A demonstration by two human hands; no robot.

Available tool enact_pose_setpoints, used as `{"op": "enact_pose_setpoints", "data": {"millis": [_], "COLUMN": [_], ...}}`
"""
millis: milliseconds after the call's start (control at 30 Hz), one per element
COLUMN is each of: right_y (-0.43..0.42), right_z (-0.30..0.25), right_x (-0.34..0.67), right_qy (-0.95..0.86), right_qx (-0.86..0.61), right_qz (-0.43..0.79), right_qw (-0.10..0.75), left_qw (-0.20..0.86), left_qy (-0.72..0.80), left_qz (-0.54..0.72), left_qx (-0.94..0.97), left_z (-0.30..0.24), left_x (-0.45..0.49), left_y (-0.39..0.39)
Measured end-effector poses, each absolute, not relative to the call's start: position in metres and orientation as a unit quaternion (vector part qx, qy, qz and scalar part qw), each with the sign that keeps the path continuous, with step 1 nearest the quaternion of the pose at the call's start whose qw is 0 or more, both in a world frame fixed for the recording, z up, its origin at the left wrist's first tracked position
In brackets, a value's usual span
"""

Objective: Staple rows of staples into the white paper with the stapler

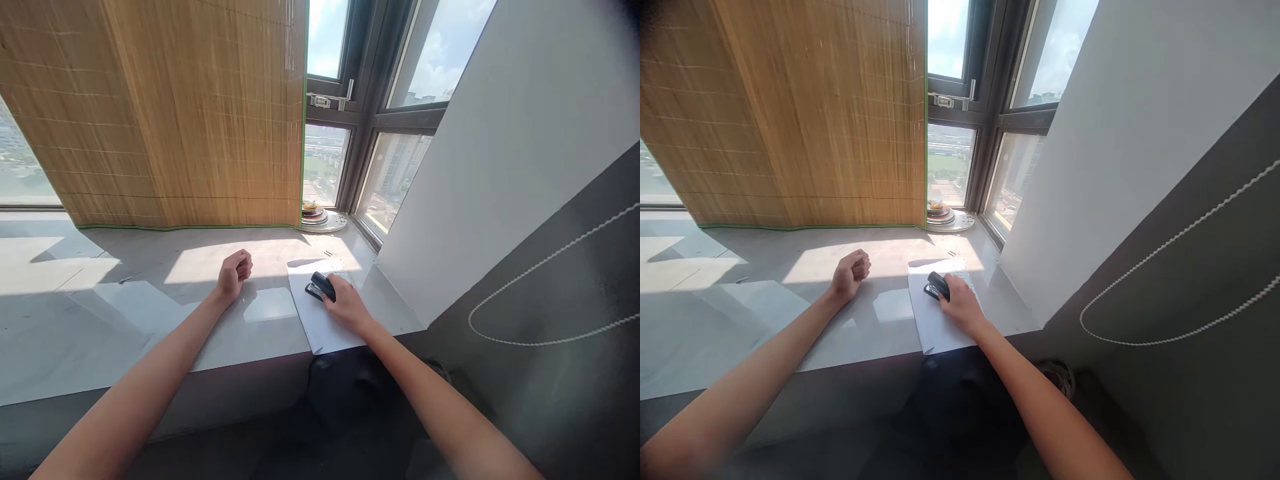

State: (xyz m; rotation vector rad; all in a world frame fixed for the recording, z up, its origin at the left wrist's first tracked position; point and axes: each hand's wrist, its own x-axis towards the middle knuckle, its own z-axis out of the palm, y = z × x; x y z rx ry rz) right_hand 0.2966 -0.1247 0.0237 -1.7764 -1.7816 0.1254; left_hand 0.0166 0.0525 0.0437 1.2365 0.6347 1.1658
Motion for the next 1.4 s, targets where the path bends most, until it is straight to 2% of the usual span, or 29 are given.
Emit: {"op": "enact_pose_setpoints", "data": {"millis": [167,267,333,433,500,633,867,1033,1200,1400], "right_y": [-0.121,-0.09,-0.062,-0.023,-0.004,0.019,0.061,0.074,0.059,0.025], "right_z": [0.038,0.048,0.047,0.029,0.015,-0.001,0.006,0.011,0.017,0.019], "right_x": [0.354,0.383,0.392,0.387,0.373,0.329,0.185,0.105,0.115,0.209], "right_qy": [-0.678,-0.667,-0.694,-0.736,-0.733,-0.696,-0.727,-0.76,-0.757,-0.729], "right_qx": [-0.647,-0.648,-0.641,-0.633,-0.647,-0.687,-0.657,-0.621,-0.63,-0.669], "right_qz": [0.082,0.012,-0.013,0.039,0.068,0.069,0.112,0.125,0.102,0.087], "right_qw": [0.338,0.367,0.328,0.236,0.199,0.196,0.169,0.147,0.141,0.113], "left_qw": [0.682,0.738,0.77,0.789,0.784,0.765,0.686,0.667,0.675,0.692], "left_qy": [0.24,0.193,0.163,0.137,0.125,0.092,0.054,0.001,0.016,0.112], "left_qz": [0.5,0.48,0.459,0.452,0.476,0.533,0.651,0.683,0.663,0.612], "left_qx": [0.476,0.433,0.412,0.393,0.377,0.35,0.32,0.296,0.323,0.366], "left_z": [0.049,0.05,0.051,0.051,0.051,0.053,0.061,0.06,0.055,0.058], "left_x": [0.014,0.007,0.002,-0.003,-0.007,-0.018,-0.053,-0.071,-0.071,-0.049], "left_y": [0.054,0.057,0.058,0.059,0.06,0.069,0.087,0.091,0.092,0.082]}}
